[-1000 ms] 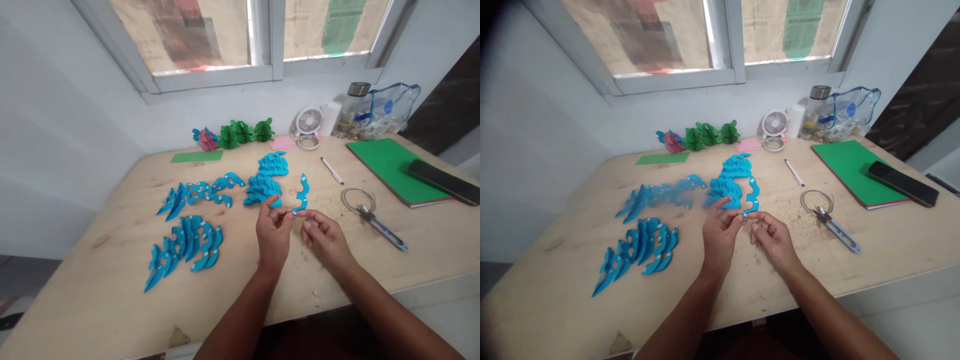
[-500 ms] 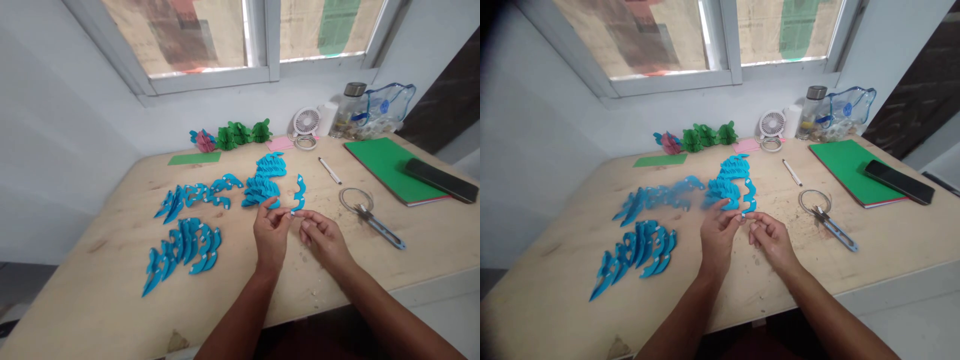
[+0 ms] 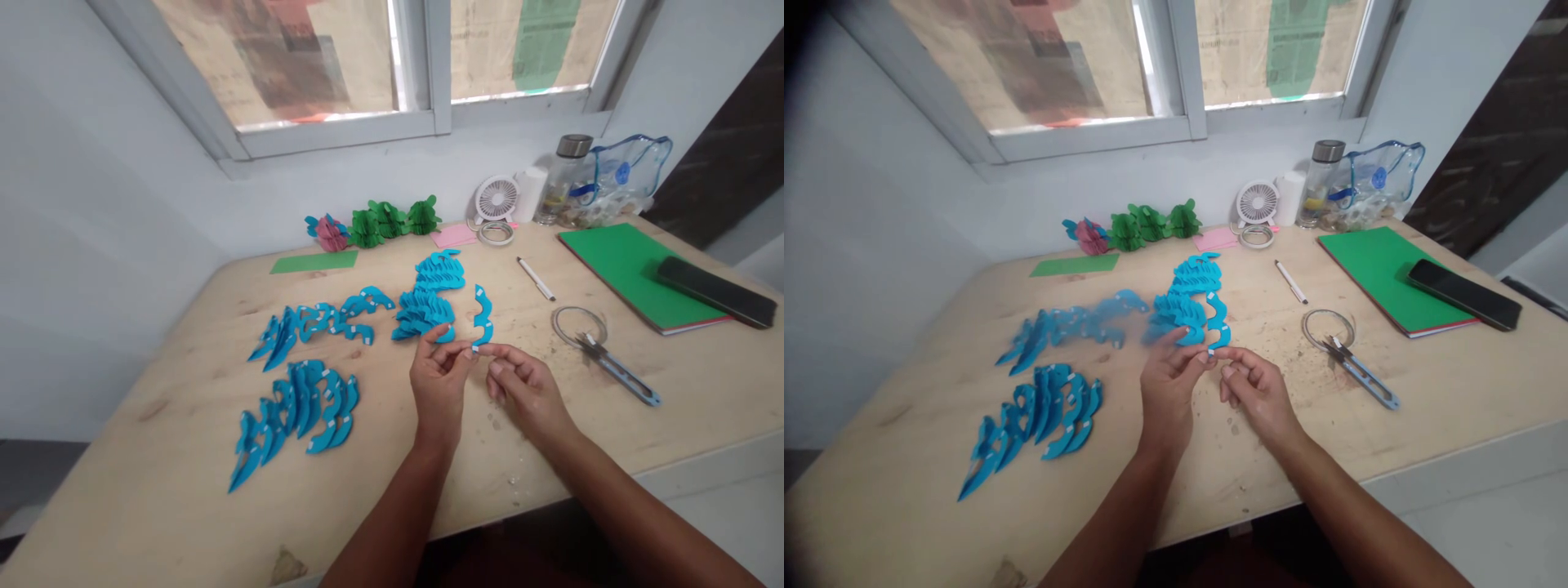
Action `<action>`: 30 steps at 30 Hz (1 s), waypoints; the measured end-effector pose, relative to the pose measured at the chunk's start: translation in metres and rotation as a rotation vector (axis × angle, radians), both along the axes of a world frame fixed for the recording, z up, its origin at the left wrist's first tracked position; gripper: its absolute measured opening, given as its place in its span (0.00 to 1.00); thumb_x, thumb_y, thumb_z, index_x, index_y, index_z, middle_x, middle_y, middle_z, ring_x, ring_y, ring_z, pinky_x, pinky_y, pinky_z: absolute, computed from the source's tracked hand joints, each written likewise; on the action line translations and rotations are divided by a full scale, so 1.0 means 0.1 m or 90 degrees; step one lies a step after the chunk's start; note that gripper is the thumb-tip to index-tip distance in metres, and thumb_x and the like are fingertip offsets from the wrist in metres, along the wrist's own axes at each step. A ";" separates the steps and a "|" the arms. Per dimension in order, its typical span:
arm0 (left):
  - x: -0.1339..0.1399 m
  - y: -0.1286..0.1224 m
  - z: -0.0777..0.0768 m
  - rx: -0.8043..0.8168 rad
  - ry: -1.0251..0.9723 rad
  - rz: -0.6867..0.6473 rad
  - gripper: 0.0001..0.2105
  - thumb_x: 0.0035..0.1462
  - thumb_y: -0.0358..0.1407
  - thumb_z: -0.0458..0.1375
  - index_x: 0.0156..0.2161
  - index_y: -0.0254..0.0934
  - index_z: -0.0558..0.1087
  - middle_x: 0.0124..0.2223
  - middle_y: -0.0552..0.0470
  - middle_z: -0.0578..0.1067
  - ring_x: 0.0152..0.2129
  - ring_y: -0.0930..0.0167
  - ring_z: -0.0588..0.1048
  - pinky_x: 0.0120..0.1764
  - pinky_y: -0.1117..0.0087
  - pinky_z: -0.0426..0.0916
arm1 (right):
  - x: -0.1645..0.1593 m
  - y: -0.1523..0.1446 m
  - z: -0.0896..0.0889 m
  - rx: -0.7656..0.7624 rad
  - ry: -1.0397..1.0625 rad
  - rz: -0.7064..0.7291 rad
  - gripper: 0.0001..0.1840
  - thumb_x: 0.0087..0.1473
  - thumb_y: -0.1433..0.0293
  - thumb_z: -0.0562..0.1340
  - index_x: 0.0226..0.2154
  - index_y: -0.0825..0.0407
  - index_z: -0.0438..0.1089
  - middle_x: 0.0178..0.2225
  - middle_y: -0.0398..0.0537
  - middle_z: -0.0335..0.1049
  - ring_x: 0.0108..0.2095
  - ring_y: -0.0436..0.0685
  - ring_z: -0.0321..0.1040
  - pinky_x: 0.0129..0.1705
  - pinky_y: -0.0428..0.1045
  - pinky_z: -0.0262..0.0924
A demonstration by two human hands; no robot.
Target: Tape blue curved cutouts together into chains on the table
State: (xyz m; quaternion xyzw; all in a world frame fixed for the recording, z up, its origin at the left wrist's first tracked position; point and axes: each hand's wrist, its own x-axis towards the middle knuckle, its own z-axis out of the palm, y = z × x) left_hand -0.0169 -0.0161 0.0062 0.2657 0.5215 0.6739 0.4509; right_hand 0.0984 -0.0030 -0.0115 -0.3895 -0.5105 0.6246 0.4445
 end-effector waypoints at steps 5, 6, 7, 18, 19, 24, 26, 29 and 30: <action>0.01 0.00 -0.03 0.010 -0.015 0.002 0.20 0.43 0.29 0.63 0.44 0.35 0.66 0.29 0.53 0.78 0.29 0.70 0.77 0.39 0.66 0.70 | -0.01 -0.01 0.01 -0.014 0.002 -0.003 0.16 0.52 0.63 0.60 0.41 0.55 0.71 0.17 0.40 0.64 0.17 0.47 0.53 0.21 0.45 0.48; 0.01 0.00 -0.04 0.010 -0.011 0.003 0.20 0.43 0.29 0.63 0.44 0.35 0.66 0.29 0.53 0.78 0.29 0.70 0.77 0.39 0.66 0.70 | -0.01 -0.01 0.01 -0.016 0.004 -0.002 0.16 0.52 0.63 0.60 0.41 0.55 0.71 0.17 0.40 0.64 0.17 0.47 0.53 0.21 0.45 0.48; 0.01 0.00 -0.05 0.011 -0.004 0.002 0.20 0.44 0.29 0.63 0.45 0.35 0.66 0.30 0.53 0.78 0.29 0.70 0.77 0.39 0.66 0.70 | -0.01 -0.01 0.01 -0.018 0.007 -0.001 0.16 0.52 0.63 0.61 0.41 0.55 0.71 0.17 0.40 0.64 0.17 0.47 0.53 0.21 0.45 0.48; 0.01 -0.01 0.00 0.035 0.159 0.062 0.05 0.48 0.27 0.59 0.32 0.35 0.69 0.28 0.53 0.76 0.29 0.71 0.77 0.38 0.69 0.70 | -0.02 -0.01 -0.03 -0.057 0.040 0.059 0.20 0.51 0.63 0.61 0.46 0.55 0.70 0.17 0.40 0.64 0.18 0.47 0.54 0.22 0.44 0.49; 0.01 -0.02 0.01 0.034 0.171 0.067 0.05 0.48 0.27 0.59 0.32 0.36 0.69 0.27 0.53 0.76 0.29 0.71 0.77 0.39 0.69 0.70 | -0.01 -0.01 -0.03 -0.066 0.050 0.062 0.20 0.51 0.63 0.62 0.45 0.55 0.70 0.17 0.40 0.64 0.18 0.47 0.54 0.22 0.44 0.49; -0.01 -0.02 0.04 0.021 0.201 0.063 0.07 0.47 0.26 0.59 0.33 0.36 0.70 0.28 0.53 0.76 0.29 0.70 0.76 0.39 0.68 0.70 | -0.01 -0.01 -0.01 -0.096 0.081 0.060 0.20 0.50 0.64 0.63 0.45 0.55 0.71 0.17 0.40 0.64 0.18 0.47 0.53 0.21 0.44 0.48; -0.01 -0.02 0.04 0.020 0.204 0.056 0.06 0.47 0.26 0.59 0.32 0.36 0.70 0.28 0.53 0.76 0.29 0.70 0.76 0.39 0.68 0.70 | -0.01 -0.01 0.00 -0.098 0.075 0.055 0.20 0.49 0.63 0.63 0.44 0.56 0.71 0.17 0.40 0.64 0.18 0.47 0.53 0.21 0.44 0.47; -0.01 -0.02 0.04 0.022 0.194 0.061 0.08 0.47 0.26 0.60 0.34 0.36 0.70 0.28 0.53 0.75 0.29 0.70 0.76 0.38 0.68 0.70 | -0.02 -0.01 0.00 -0.096 0.061 0.042 0.20 0.49 0.63 0.63 0.43 0.55 0.72 0.16 0.40 0.63 0.17 0.47 0.52 0.21 0.45 0.47; -0.01 -0.02 0.04 0.022 0.189 0.064 0.09 0.46 0.26 0.60 0.36 0.36 0.70 0.28 0.53 0.75 0.29 0.70 0.76 0.38 0.68 0.70 | -0.02 0.00 0.00 -0.095 0.060 0.037 0.19 0.49 0.63 0.63 0.43 0.55 0.72 0.16 0.40 0.63 0.17 0.47 0.52 0.21 0.44 0.47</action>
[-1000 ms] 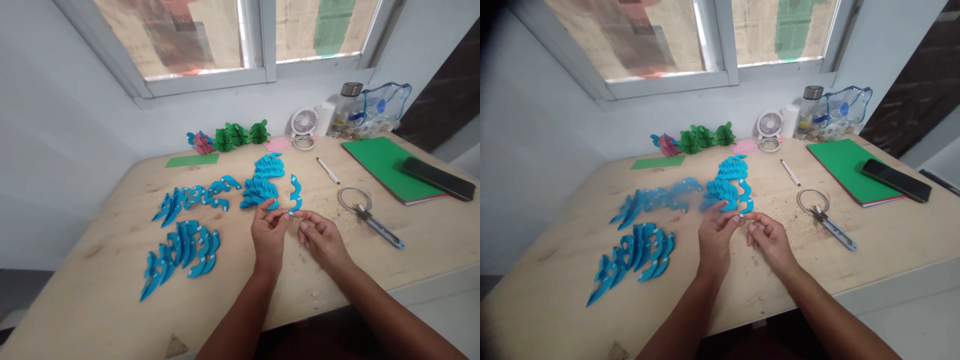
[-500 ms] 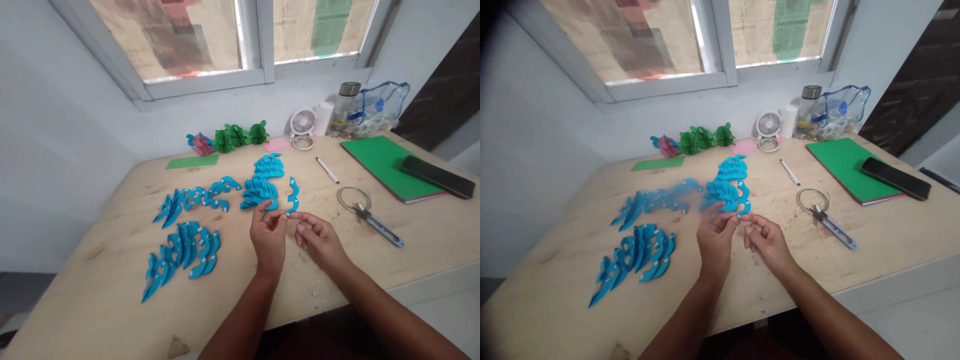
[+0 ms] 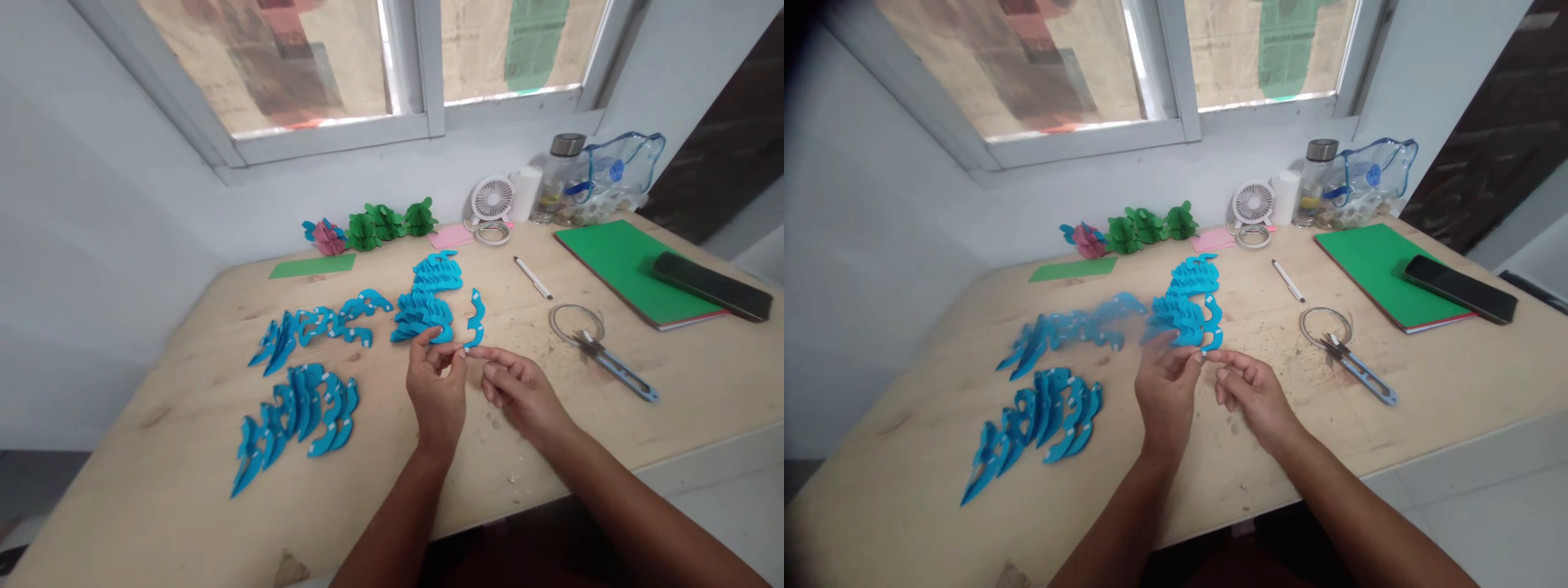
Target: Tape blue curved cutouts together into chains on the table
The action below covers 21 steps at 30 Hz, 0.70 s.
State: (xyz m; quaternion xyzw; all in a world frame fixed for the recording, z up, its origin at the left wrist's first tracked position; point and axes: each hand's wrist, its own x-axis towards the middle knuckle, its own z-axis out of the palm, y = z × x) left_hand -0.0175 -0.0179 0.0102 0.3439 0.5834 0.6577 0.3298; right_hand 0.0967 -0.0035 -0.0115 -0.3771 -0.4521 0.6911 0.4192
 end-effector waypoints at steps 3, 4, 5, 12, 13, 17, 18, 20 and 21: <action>0.01 0.00 0.01 -0.003 -0.004 0.000 0.12 0.47 0.26 0.60 0.39 0.36 0.69 0.28 0.53 0.75 0.29 0.70 0.76 0.39 0.68 0.70 | 0.00 0.00 -0.02 0.007 -0.001 -0.013 0.18 0.49 0.64 0.62 0.42 0.55 0.72 0.16 0.39 0.63 0.17 0.46 0.52 0.21 0.44 0.47; 0.01 0.00 0.01 -0.004 -0.004 -0.001 0.12 0.47 0.26 0.59 0.39 0.36 0.69 0.28 0.53 0.75 0.29 0.70 0.76 0.39 0.68 0.70 | 0.00 0.00 -0.02 0.011 -0.003 -0.015 0.18 0.50 0.64 0.62 0.42 0.55 0.72 0.16 0.39 0.63 0.17 0.46 0.52 0.21 0.44 0.47; 0.01 0.00 0.01 -0.004 -0.004 -0.002 0.12 0.47 0.26 0.59 0.39 0.36 0.69 0.28 0.53 0.75 0.29 0.70 0.76 0.39 0.68 0.70 | -0.01 0.00 -0.03 0.017 -0.008 -0.018 0.18 0.50 0.64 0.62 0.42 0.55 0.72 0.16 0.39 0.64 0.17 0.46 0.52 0.21 0.44 0.47; -0.01 0.01 -0.02 0.007 -0.030 0.013 0.13 0.46 0.27 0.60 0.40 0.35 0.68 0.27 0.53 0.76 0.29 0.69 0.77 0.37 0.68 0.70 | -0.01 0.00 0.00 0.034 -0.064 -0.045 0.20 0.49 0.62 0.62 0.43 0.56 0.72 0.15 0.39 0.63 0.16 0.47 0.52 0.20 0.45 0.47; -0.01 0.02 -0.04 0.011 -0.044 0.020 0.14 0.46 0.28 0.60 0.41 0.35 0.67 0.28 0.54 0.76 0.29 0.70 0.77 0.37 0.68 0.70 | -0.01 0.00 0.01 0.029 -0.066 -0.059 0.20 0.49 0.62 0.62 0.43 0.57 0.71 0.15 0.39 0.63 0.16 0.47 0.52 0.20 0.45 0.46; -0.01 0.04 -0.09 0.015 -0.108 0.016 0.18 0.46 0.29 0.61 0.44 0.36 0.65 0.27 0.54 0.76 0.28 0.71 0.77 0.37 0.68 0.70 | -0.01 0.02 0.02 0.018 -0.069 -0.110 0.20 0.48 0.61 0.63 0.42 0.55 0.70 0.16 0.38 0.62 0.16 0.46 0.51 0.20 0.44 0.45; 0.00 0.04 -0.10 0.015 -0.118 0.006 0.18 0.46 0.29 0.61 0.45 0.36 0.65 0.28 0.54 0.76 0.28 0.71 0.77 0.37 0.68 0.71 | -0.01 0.03 0.02 0.017 -0.067 -0.117 0.18 0.47 0.61 0.64 0.40 0.55 0.70 0.17 0.38 0.62 0.17 0.46 0.51 0.20 0.44 0.45; 0.02 0.04 -0.11 0.016 -0.131 -0.017 0.19 0.46 0.29 0.61 0.46 0.36 0.65 0.28 0.54 0.77 0.28 0.71 0.77 0.38 0.68 0.70 | -0.02 0.03 0.01 0.016 -0.052 -0.119 0.16 0.46 0.62 0.66 0.36 0.53 0.70 0.19 0.38 0.63 0.18 0.46 0.53 0.21 0.44 0.46; 0.03 0.03 -0.11 0.015 -0.137 -0.028 0.20 0.46 0.29 0.62 0.46 0.36 0.64 0.28 0.54 0.77 0.28 0.71 0.77 0.38 0.68 0.70 | -0.03 0.03 0.00 0.018 -0.037 -0.114 0.14 0.45 0.62 0.66 0.34 0.52 0.70 0.21 0.39 0.64 0.20 0.46 0.55 0.22 0.43 0.48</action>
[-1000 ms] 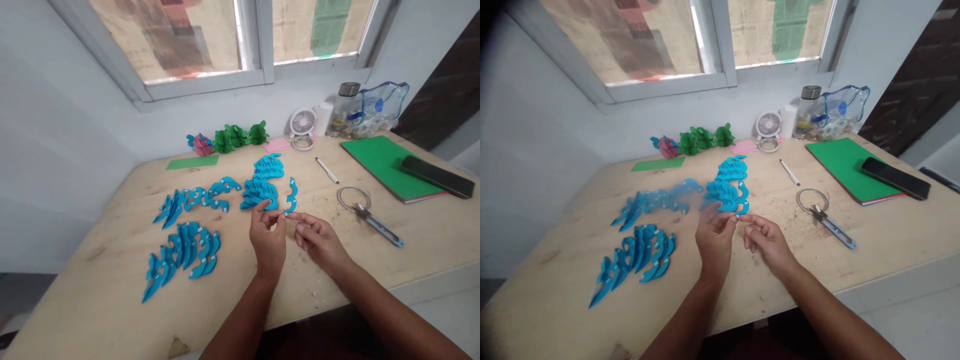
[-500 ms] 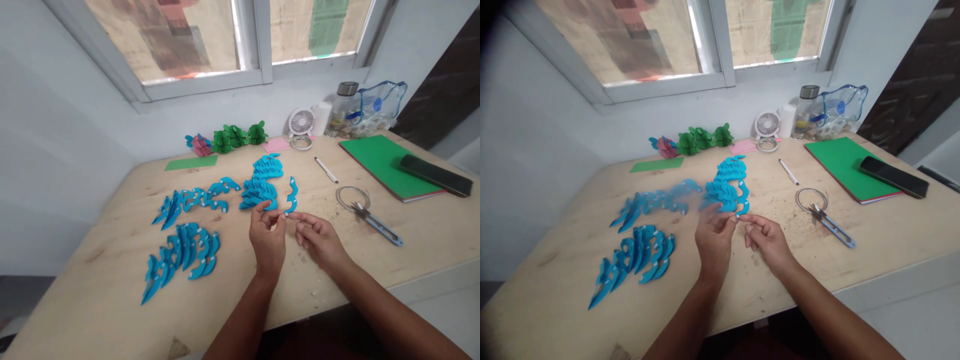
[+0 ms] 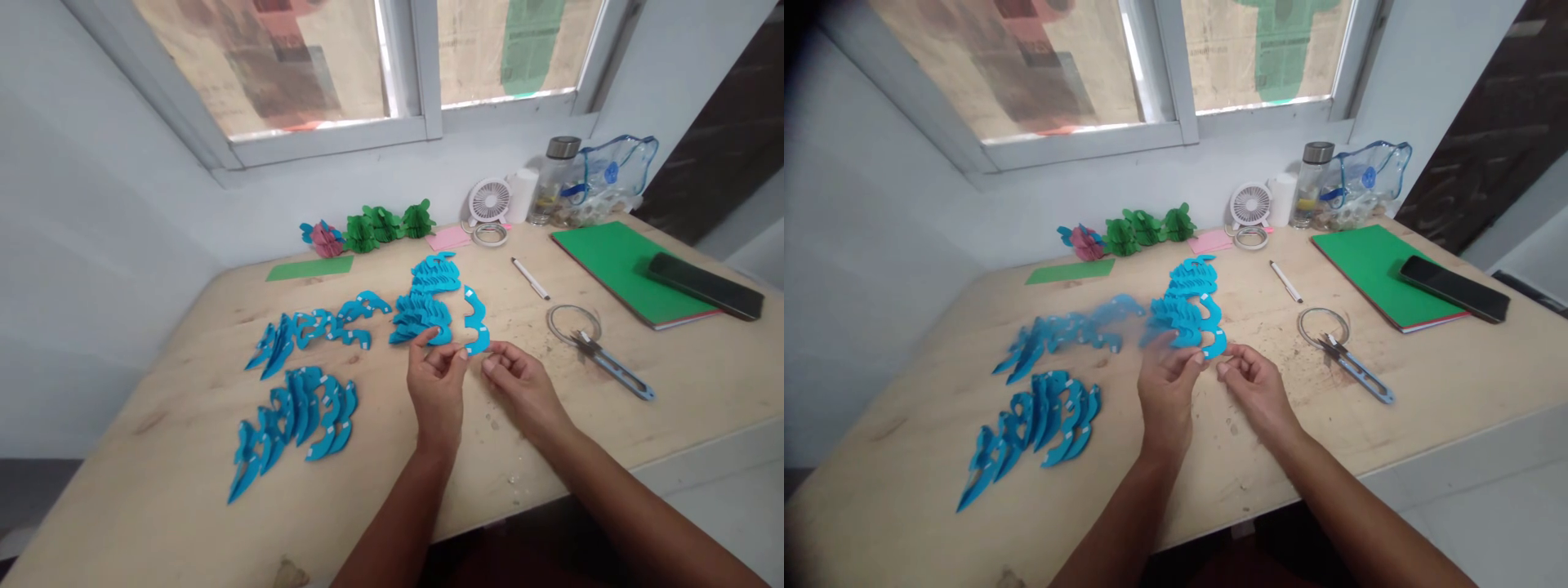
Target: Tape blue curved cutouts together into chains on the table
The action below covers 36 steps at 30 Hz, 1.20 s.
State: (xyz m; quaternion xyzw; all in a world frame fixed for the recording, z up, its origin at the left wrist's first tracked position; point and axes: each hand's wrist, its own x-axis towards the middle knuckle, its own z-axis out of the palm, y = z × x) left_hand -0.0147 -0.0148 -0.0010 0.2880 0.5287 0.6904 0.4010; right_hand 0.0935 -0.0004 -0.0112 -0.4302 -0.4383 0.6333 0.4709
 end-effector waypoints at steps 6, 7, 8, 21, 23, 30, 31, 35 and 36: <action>0.07 -0.02 -0.05 -0.005 -0.011 -0.067 0.21 0.46 0.29 0.62 0.46 0.36 0.63 0.27 0.55 0.77 0.27 0.71 0.77 0.37 0.69 0.70 | 0.00 0.01 -0.06 0.013 0.026 0.009 0.13 0.43 0.62 0.68 0.26 0.51 0.66 0.24 0.40 0.64 0.24 0.48 0.58 0.26 0.44 0.52; 0.08 -0.03 -0.06 -0.006 -0.005 -0.072 0.21 0.45 0.29 0.62 0.46 0.36 0.63 0.27 0.55 0.77 0.27 0.71 0.77 0.37 0.69 0.70 | 0.01 0.02 -0.07 0.015 0.013 0.003 0.13 0.44 0.62 0.68 0.25 0.51 0.65 0.23 0.39 0.63 0.23 0.48 0.56 0.26 0.44 0.51; 0.08 -0.03 -0.07 -0.008 0.000 -0.076 0.22 0.45 0.29 0.62 0.47 0.36 0.63 0.27 0.55 0.77 0.27 0.72 0.76 0.37 0.69 0.70 | 0.02 0.02 -0.07 0.019 0.002 -0.004 0.13 0.44 0.62 0.67 0.24 0.51 0.65 0.22 0.38 0.61 0.22 0.48 0.55 0.25 0.44 0.50; 0.02 0.00 0.00 0.002 -0.070 -0.014 0.21 0.45 0.30 0.62 0.46 0.36 0.65 0.28 0.55 0.76 0.25 0.72 0.77 0.35 0.69 0.70 | 0.05 0.00 -0.09 0.111 -0.162 0.092 0.16 0.50 0.59 0.60 0.20 0.52 0.61 0.18 0.37 0.51 0.21 0.47 0.47 0.23 0.45 0.42; 0.01 -0.01 0.02 -0.003 -0.061 -0.012 0.20 0.45 0.29 0.61 0.46 0.36 0.65 0.27 0.56 0.75 0.24 0.73 0.76 0.35 0.70 0.70 | 0.06 0.00 -0.09 0.130 -0.179 0.099 0.16 0.52 0.60 0.58 0.21 0.52 0.64 0.19 0.38 0.53 0.21 0.48 0.48 0.24 0.45 0.44; 0.01 -0.03 0.03 0.003 -0.054 -0.034 0.19 0.47 0.28 0.59 0.46 0.35 0.64 0.27 0.56 0.75 0.24 0.73 0.75 0.35 0.70 0.70 | 0.07 0.00 -0.11 0.183 -0.210 0.035 0.12 0.52 0.61 0.60 0.24 0.53 0.71 0.23 0.43 0.65 0.24 0.50 0.57 0.27 0.46 0.51; 0.02 -0.03 0.02 0.006 -0.050 -0.041 0.19 0.47 0.28 0.59 0.47 0.36 0.64 0.27 0.56 0.75 0.25 0.73 0.75 0.35 0.70 0.70 | 0.07 -0.01 -0.10 0.198 -0.229 0.019 0.12 0.51 0.62 0.61 0.24 0.53 0.71 0.22 0.43 0.66 0.24 0.50 0.57 0.26 0.46 0.51; 0.03 -0.03 0.00 0.030 -0.005 -0.041 0.21 0.47 0.29 0.60 0.48 0.37 0.64 0.32 0.54 0.74 0.30 0.73 0.75 0.36 0.71 0.69 | 0.06 -0.04 -0.07 0.289 -0.324 -0.027 0.12 0.52 0.63 0.61 0.24 0.53 0.72 0.21 0.43 0.65 0.22 0.50 0.58 0.25 0.46 0.51; 0.03 -0.03 -0.01 0.038 0.015 -0.032 0.21 0.47 0.29 0.61 0.48 0.37 0.64 0.34 0.53 0.74 0.32 0.72 0.75 0.36 0.71 0.69 | 0.06 -0.05 -0.06 0.312 -0.347 -0.030 0.11 0.53 0.64 0.60 0.24 0.53 0.72 0.21 0.43 0.65 0.22 0.50 0.58 0.25 0.46 0.51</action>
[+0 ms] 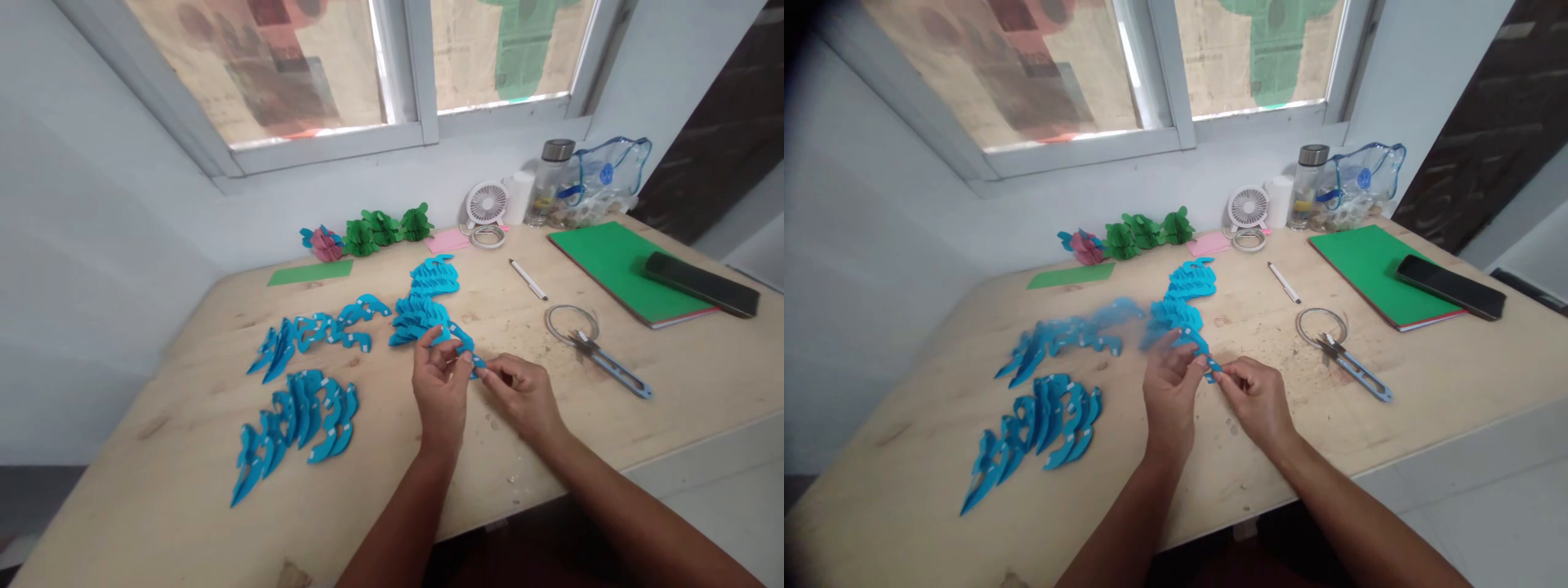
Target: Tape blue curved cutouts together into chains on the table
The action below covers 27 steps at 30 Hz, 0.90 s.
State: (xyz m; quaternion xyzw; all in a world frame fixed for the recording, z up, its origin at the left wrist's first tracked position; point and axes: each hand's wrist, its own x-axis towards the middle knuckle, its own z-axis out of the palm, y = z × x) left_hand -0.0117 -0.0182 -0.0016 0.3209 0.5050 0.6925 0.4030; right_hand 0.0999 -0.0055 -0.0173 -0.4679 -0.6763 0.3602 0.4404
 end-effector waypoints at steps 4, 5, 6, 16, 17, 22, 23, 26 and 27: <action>0.02 -0.02 0.01 0.024 0.109 0.051 0.26 0.47 0.30 0.62 0.52 0.40 0.61 0.41 0.50 0.72 0.36 0.71 0.74 0.39 0.69 0.69 | 0.00 -0.02 0.01 0.082 -0.083 -0.032 0.13 0.53 0.66 0.59 0.20 0.53 0.67 0.19 0.42 0.62 0.20 0.49 0.57 0.24 0.45 0.50; 0.03 -0.03 0.01 0.024 0.139 0.066 0.27 0.47 0.30 0.62 0.53 0.40 0.60 0.41 0.49 0.72 0.36 0.71 0.73 0.39 0.68 0.69 | 0.00 -0.02 0.01 0.103 -0.102 -0.042 0.14 0.54 0.67 0.59 0.19 0.53 0.65 0.18 0.42 0.61 0.20 0.48 0.56 0.24 0.45 0.50; 0.03 -0.03 0.01 0.022 0.169 0.078 0.28 0.47 0.29 0.62 0.54 0.40 0.60 0.41 0.49 0.71 0.36 0.70 0.73 0.39 0.67 0.69 | 0.00 -0.02 0.00 0.125 -0.121 -0.047 0.15 0.54 0.67 0.59 0.18 0.53 0.64 0.18 0.41 0.60 0.20 0.48 0.56 0.24 0.45 0.49; 0.01 -0.05 -0.01 0.008 0.217 0.084 0.27 0.50 0.28 0.59 0.55 0.40 0.59 0.37 0.51 0.72 0.36 0.69 0.74 0.42 0.63 0.68 | -0.03 -0.05 0.01 0.174 -0.148 -0.005 0.13 0.54 0.69 0.57 0.19 0.52 0.62 0.19 0.41 0.61 0.21 0.49 0.58 0.25 0.45 0.51; 0.01 -0.05 -0.01 0.009 0.214 0.081 0.27 0.50 0.28 0.59 0.56 0.41 0.58 0.37 0.52 0.72 0.36 0.69 0.74 0.43 0.62 0.68 | -0.03 -0.05 0.03 0.156 -0.135 -0.002 0.13 0.53 0.69 0.58 0.19 0.52 0.63 0.19 0.41 0.61 0.21 0.49 0.58 0.25 0.45 0.51; 0.00 -0.05 0.00 0.024 0.221 0.062 0.29 0.50 0.28 0.59 0.57 0.42 0.57 0.37 0.52 0.72 0.36 0.70 0.73 0.44 0.63 0.67 | 0.00 -0.03 0.12 0.041 -0.027 0.013 0.12 0.53 0.65 0.58 0.22 0.52 0.66 0.21 0.42 0.63 0.23 0.50 0.59 0.26 0.46 0.53; 0.01 -0.05 0.00 0.024 0.228 0.058 0.29 0.50 0.28 0.59 0.57 0.42 0.58 0.37 0.52 0.72 0.36 0.70 0.73 0.44 0.63 0.67 | 0.01 -0.02 0.13 0.014 0.006 0.010 0.12 0.54 0.64 0.58 0.23 0.52 0.67 0.22 0.43 0.65 0.24 0.51 0.60 0.27 0.46 0.54; 0.02 -0.06 -0.01 0.024 0.261 0.032 0.29 0.49 0.28 0.59 0.57 0.43 0.58 0.36 0.53 0.73 0.35 0.70 0.73 0.44 0.63 0.67 | 0.03 0.03 0.15 -0.073 0.107 -0.027 0.13 0.53 0.61 0.58 0.26 0.52 0.70 0.24 0.44 0.68 0.26 0.51 0.62 0.29 0.46 0.56; 0.03 -0.07 -0.02 0.027 0.274 0.019 0.30 0.49 0.27 0.59 0.57 0.43 0.57 0.36 0.53 0.73 0.35 0.70 0.72 0.44 0.63 0.67 | 0.03 0.05 0.15 -0.101 0.141 -0.040 0.13 0.52 0.61 0.59 0.26 0.52 0.70 0.24 0.44 0.68 0.26 0.51 0.62 0.29 0.46 0.56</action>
